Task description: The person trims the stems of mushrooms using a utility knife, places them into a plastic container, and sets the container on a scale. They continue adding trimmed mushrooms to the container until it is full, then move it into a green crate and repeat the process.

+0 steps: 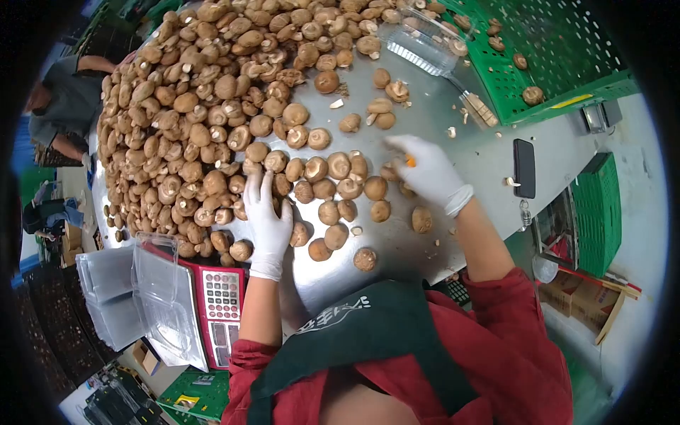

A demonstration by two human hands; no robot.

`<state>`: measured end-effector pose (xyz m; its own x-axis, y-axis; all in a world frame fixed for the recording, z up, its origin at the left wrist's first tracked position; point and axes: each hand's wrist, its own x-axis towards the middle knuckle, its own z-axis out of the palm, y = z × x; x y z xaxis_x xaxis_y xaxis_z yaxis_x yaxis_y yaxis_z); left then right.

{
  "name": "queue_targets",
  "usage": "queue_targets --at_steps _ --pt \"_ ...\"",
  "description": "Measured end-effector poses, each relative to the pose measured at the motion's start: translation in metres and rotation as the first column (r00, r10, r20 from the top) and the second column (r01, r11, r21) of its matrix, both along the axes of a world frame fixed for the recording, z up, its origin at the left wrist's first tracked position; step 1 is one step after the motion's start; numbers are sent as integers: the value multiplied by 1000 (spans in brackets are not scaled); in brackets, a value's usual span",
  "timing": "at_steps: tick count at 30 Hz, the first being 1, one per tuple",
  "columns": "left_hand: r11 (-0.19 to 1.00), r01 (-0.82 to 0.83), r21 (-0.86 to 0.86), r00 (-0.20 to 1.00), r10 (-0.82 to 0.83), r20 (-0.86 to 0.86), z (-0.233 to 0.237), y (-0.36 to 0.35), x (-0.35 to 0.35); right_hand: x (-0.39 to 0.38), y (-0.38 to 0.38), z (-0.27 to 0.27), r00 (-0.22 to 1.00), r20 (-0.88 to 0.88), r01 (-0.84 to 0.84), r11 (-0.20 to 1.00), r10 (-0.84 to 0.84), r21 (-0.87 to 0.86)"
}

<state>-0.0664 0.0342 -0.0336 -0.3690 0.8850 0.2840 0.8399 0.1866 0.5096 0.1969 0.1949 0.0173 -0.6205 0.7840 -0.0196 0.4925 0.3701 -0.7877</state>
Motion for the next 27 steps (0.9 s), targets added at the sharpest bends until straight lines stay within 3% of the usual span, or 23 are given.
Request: queue_targets --at_steps 3,7,9,11,13,15,16,17,18,20,22,25,27 --pt "1000 26 15 994 -27 107 -2 -6 14 45 28 -22 968 -12 251 967 -251 42" --pt "998 53 39 985 -58 163 2 -10 18 87 48 -55 843 265 345 848 -469 403" --pt "995 -92 25 847 65 528 9 -17 22 91 49 -62 783 362 272 803 -505 531" --pt "995 -91 31 744 47 667 -3 -40 24 89 49 -57 853 284 213 788 -438 577" --pt "999 42 34 731 -53 680 -5 -64 31 70 47 -39 932 146 188 787 -331 587" --pt "990 104 99 625 -143 768 -10 -84 50 50 54 -48 973 65 168 873 -222 457" --pt "980 59 192 532 -194 824 -7 -84 63 38 62 -55 976 49 171 886 -212 431" --pt "979 189 -75 836 -120 535 6 -95 57 26 71 -64 979 31 171 899 -201 404" --pt "974 200 -107 881 -131 455 5 -97 62 16 81 -75 984 -10 164 894 -176 417" --pt "960 203 -190 936 -134 325 2 -99 67 -6 97 -92 988 -97 150 885 -119 441" --pt "939 188 -288 964 -121 236 -1 -99 68 -29 97 -90 988 -150 25 940 28 339" --pt "983 107 -152 970 -70 232 -5 -79 71 -56 85 -86 983 -126 -108 978 131 176" --pt "972 120 -201 973 -75 218 -4 -67 69 -70 81 -80 971 -167 -161 985 170 65"
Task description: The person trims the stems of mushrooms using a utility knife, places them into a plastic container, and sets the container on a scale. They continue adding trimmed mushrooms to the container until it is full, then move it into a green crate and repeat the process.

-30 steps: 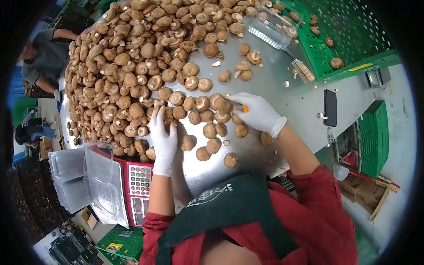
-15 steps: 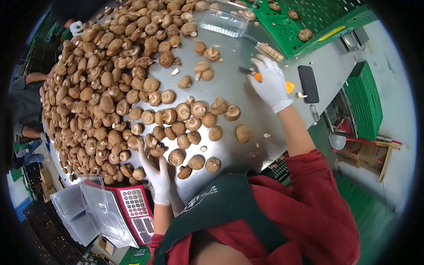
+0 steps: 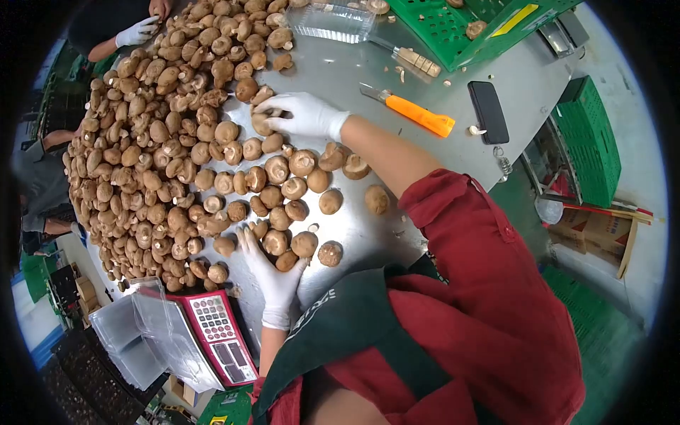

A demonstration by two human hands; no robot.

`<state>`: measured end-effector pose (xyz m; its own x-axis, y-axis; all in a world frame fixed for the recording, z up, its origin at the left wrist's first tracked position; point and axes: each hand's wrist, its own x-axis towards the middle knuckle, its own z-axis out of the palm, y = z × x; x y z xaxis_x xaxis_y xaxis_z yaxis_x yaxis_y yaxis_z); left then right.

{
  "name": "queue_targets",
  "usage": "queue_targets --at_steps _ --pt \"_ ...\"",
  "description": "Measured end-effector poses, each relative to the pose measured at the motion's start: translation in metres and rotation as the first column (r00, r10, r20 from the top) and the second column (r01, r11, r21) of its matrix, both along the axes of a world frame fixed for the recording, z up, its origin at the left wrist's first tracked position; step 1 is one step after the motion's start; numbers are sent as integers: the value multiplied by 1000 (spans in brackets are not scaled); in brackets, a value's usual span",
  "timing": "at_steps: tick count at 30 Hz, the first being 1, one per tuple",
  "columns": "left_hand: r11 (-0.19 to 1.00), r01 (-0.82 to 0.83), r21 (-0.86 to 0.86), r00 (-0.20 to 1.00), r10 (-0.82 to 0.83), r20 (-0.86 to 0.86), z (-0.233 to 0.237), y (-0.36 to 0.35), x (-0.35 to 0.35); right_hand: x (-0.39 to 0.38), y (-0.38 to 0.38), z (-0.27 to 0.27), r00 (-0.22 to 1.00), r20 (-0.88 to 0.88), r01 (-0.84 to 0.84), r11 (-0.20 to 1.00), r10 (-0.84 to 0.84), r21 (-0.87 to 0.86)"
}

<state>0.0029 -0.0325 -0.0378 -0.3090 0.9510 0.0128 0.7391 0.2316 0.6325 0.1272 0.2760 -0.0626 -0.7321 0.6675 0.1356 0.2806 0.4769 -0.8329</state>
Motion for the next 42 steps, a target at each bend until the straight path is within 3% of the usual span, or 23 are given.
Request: queue_targets --at_steps 3,6,7,8,10,13,16,17,21,24,25,27,28,29,31,33,35,36,37,38,39,40,42 --pt "997 73 -3 997 -72 35 1 7 0 -12 -2 5 983 -125 -139 989 131 -56" --pt "996 83 21 996 -83 11 -2 6 1 -12 -6 19 977 -12 -215 975 215 -59" --pt "995 90 37 996 -90 7 -3 6 0 -7 -14 30 987 25 -154 913 157 378" --pt "995 89 54 996 -90 6 -6 6 0 -3 -23 42 979 -16 -180 894 204 410" --pt "995 82 63 997 -82 5 -8 4 1 -3 -41 44 968 94 -235 709 232 665" --pt "995 81 59 997 -82 6 -7 4 0 -1 -65 40 919 371 -366 647 136 669" --pt "995 75 62 996 -78 40 -4 5 2 -1 -66 48 903 409 -385 663 129 642" --pt "997 67 41 996 -69 58 -2 5 2 -2 -65 39 929 331 -345 713 165 611" --pt "997 62 45 995 -65 78 1 6 1 -3 -73 42 937 311 -333 666 156 668" --pt "999 18 45 996 -22 91 14 7 3 0 -73 38 974 165 -224 785 157 578" --pt "995 -13 96 996 4 91 17 8 3 1 -75 43 988 106 -148 877 112 457" --pt "978 -79 194 994 61 94 25 11 2 5 -76 51 987 -63 -155 986 151 -61" --pt "976 -72 207 995 56 80 32 13 0 8 -78 56 981 -145 -174 930 133 -325" --pt "973 -63 221 997 50 67 39 19 -2 12 -80 65 988 -90 -155 798 126 -583" --pt "963 -55 263 991 20 134 50 34 -2 13 -87 67 978 -207 -183 560 20 -808" --pt "953 -79 291 955 -12 296 53 50 2 16 -91 62 947 -317 -290 308 -41 -906" --pt "930 -117 349 887 -61 459 63 68 12 14 -101 54 927 -355 -321 233 -123 -918" --pt "936 -70 344 917 -76 392 64 72 11 13 -104 49 914 -370 -338 196 -166 -921" --pt "942 -22 334 942 -93 324 65 75 9 12 -106 46 951 -280 -248 213 -134 -945" --pt "947 25 320 961 -111 254 65 76 8 16 -104 47 974 -223 -201 335 -28 -920" --pt "941 -72 331 914 -71 400 65 76 11 20 -101 62 986 -150 -165 454 70 -876" --pt "948 -104 300 910 -31 414 65 74 9 23 -98 73 986 -63 -141 566 156 -812" --pt "959 -169 228 894 52 445 67 63 -2 30 -86 78 997 31 -46 827 77 -561"
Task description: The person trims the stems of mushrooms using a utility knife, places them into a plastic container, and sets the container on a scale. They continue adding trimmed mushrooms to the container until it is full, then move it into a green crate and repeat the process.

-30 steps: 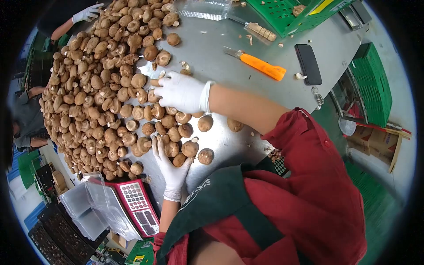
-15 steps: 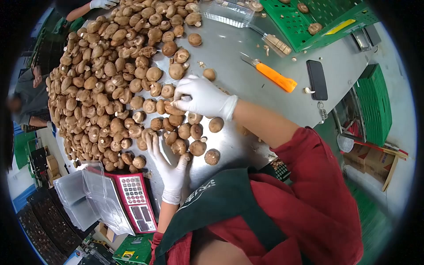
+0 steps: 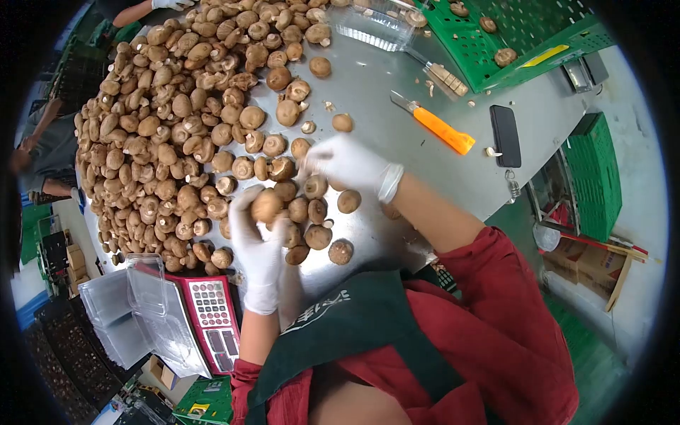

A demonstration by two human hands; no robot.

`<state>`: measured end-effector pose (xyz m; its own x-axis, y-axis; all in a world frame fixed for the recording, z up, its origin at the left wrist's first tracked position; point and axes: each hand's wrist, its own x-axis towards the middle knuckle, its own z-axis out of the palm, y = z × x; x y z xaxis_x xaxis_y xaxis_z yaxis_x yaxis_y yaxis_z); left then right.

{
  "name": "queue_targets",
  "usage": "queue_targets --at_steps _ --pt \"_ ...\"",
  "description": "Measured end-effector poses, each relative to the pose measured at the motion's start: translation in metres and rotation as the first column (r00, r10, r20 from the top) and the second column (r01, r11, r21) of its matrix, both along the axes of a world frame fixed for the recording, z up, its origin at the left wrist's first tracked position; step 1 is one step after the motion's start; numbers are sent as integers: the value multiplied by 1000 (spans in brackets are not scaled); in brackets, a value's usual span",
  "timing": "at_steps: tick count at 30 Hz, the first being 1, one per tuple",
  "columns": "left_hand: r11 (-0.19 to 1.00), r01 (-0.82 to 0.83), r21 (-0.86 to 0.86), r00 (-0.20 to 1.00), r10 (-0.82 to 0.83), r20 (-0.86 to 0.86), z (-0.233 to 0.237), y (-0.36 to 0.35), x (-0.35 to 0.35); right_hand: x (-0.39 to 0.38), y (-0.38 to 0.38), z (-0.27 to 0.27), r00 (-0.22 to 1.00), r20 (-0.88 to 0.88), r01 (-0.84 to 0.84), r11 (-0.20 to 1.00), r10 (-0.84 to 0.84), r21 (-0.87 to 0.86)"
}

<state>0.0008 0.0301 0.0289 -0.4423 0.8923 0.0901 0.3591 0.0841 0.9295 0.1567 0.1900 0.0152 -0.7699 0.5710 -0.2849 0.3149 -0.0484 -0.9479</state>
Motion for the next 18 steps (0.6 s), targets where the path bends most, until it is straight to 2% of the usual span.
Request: queue_targets --at_steps 1,2,3,6,7,8,9,10,11,12,14,15,16,17,18 --pt "998 -54 -18 998 55 42 4 -8 -8 7 12 -11 995 -65 89 978 -78 187" --pt "984 -178 -15 967 178 183 11 -13 -7 15 26 -17 984 -29 176 941 -175 289" --pt "982 -188 -22 932 185 310 -1 -27 -23 21 40 -25 964 -71 264 923 -255 278" --pt "955 -269 -122 768 289 572 -32 -73 -49 36 73 -58 953 -87 298 855 -289 425" --pt "961 -160 -224 793 261 551 -38 -88 -58 35 73 -62 968 -65 241 823 -243 515" --pt "945 -134 -297 807 278 521 -47 -97 -55 32 72 -65 979 -39 182 781 -198 598" --pt "940 -124 -319 854 264 448 -54 -103 -52 27 71 -65 988 -9 119 730 -153 673" --pt "933 -116 -341 895 247 371 -59 -107 -48 21 68 -65 996 -29 86 786 -86 612" --pt "924 -144 -355 889 279 364 -60 -114 -43 14 62 -66 998 -55 49 836 -22 546" --pt "923 -190 -335 916 290 276 -49 -113 -43 7 55 -64 996 -86 8 879 38 477" --pt "917 -280 -283 944 317 92 -23 -112 -44 1 48 -61 997 -62 -19 872 56 490" --pt "889 -418 -187 901 432 40 -7 -114 -47 0 49 -60 997 -53 -27 870 61 492" --pt "892 -451 -40 832 403 -382 20 -117 -57 -1 49 -61 997 -43 -36 869 66 493" --pt "889 -440 129 646 413 -642 28 -135 -86 1 50 -63 997 -45 -34 875 64 483" --pt "780 -596 191 548 569 -614 43 -146 -101 1 51 -63 996 -57 -37 873 74 487"
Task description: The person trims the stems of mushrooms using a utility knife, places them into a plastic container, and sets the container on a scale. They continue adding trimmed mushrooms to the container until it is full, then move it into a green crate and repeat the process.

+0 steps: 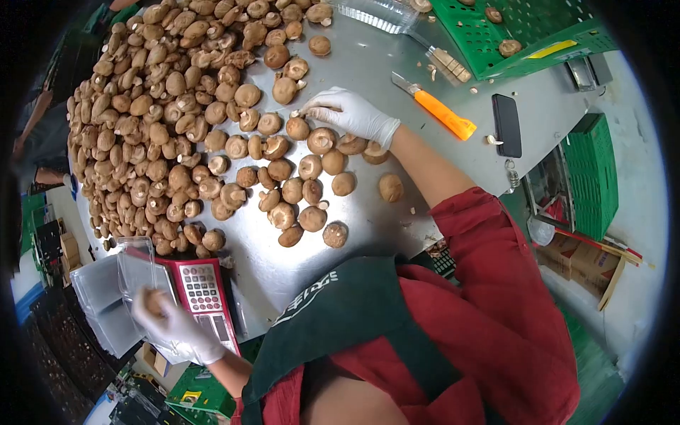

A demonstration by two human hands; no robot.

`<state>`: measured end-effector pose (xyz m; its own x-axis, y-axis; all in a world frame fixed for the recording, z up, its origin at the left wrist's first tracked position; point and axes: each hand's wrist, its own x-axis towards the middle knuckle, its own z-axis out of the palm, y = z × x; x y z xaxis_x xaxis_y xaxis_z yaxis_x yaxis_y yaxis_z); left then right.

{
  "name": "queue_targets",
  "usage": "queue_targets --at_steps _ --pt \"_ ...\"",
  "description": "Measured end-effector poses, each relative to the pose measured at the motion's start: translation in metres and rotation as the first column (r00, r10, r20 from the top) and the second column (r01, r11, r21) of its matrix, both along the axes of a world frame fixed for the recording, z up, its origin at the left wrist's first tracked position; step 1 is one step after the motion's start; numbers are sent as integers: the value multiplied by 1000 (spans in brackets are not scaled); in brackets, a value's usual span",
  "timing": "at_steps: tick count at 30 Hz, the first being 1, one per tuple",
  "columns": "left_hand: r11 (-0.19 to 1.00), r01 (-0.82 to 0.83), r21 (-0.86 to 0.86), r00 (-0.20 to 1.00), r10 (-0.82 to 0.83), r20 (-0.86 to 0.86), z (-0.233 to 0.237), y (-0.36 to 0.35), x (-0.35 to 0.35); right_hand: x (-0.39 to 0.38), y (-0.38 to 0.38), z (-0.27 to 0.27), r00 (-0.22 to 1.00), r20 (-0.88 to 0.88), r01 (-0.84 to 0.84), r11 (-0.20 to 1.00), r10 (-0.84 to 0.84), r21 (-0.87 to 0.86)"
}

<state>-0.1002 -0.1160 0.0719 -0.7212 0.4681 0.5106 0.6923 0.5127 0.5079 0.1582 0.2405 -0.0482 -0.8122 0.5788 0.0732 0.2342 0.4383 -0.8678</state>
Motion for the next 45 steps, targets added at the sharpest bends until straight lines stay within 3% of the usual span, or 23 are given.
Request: queue_targets --at_steps 1,2,3,6,7,8,10,13,15,16,17,19,21,22,24,26,30,33,36,40,42,44,45 --pt "992 -121 -37 972 111 -208 18 -5 -18 0 0 0 1000 -13 -9 1000 9 4" --pt "986 -87 145 982 109 -152 20 -21 -46 0 0 0 1000 -26 -16 1000 17 8" --pt "972 -229 48 940 234 -250 27 -29 -57 0 -1 1 1000 -25 -11 1000 11 10" --pt "884 -356 -304 912 258 -318 17 -73 -101 0 -3 5 1000 -6 -5 1000 5 -4" --pt "838 -309 -450 945 219 -241 12 -84 -113 0 -3 4 1000 -8 -2 1000 2 -10" --pt "861 -232 -452 971 232 -58 4 -93 -119 -1 -3 3 1000 -8 2 1000 -2 -16" --pt "813 -196 -548 979 196 -58 4 -101 -133 -1 -2 1 1000 -4 3 1000 -3 -26" --pt "884 -323 -338 839 103 -534 36 -56 -79 0 -1 -1 1000 10 1 1000 -1 -11" --pt "984 3 -176 939 -63 -338 32 -24 -39 -1 -2 1 1000 17 -11 1000 10 29" --pt "978 117 -170 990 -130 -63 17 -10 -14 -1 -2 1 1000 22 -19 999 18 47" --pt "952 272 -137 959 -257 120 5 21 18 -2 -2 0 999 24 -25 997 24 66" --pt "850 495 -179 864 -459 206 -40 56 45 -4 -2 -1 999 25 -29 996 27 88" --pt "834 550 -36 778 -496 386 -67 91 73 -2 -3 -3 999 30 -24 995 21 92" --pt "794 592 -136 768 -506 393 -81 100 76 -1 -3 -3 999 31 -18 996 16 87" --pt "791 610 44 590 -491 641 -95 110 74 -1 -3 -5 1000 29 -9 997 7 75" --pt "893 286 348 141 -398 906 -82 110 79 -1 0 -6 1000 22 -12 997 10 76" --pt "858 35 513 -188 -499 846 -101 93 53 -3 -4 -1 1000 -7 18 999 -17 41" --pt "886 -42 462 -272 -455 848 -103 87 48 -4 -3 -5 1000 -14 24 997 -23 70" --pt "800 -265 538 -491 -592 639 -103 84 47 -3 -4 -5 1000 -12 27 998 -27 60" --pt "729 -405 552 -570 -673 470 -100 79 48 -4 -5 -2 999 5 32 998 -32 51" --pt "801 -121 587 -257 -596 761 -92 76 55 -3 -5 -1 1000 4 30 999 -31 35" --pt "878 74 472 68 -477 876 -75 75 70 -1 -3 -6 1000 -8 11 999 -10 53" --pt "880 399 259 389 -418 821 -85 64 68 -1 -2 -7 1000 -16 2 998 -1 62"
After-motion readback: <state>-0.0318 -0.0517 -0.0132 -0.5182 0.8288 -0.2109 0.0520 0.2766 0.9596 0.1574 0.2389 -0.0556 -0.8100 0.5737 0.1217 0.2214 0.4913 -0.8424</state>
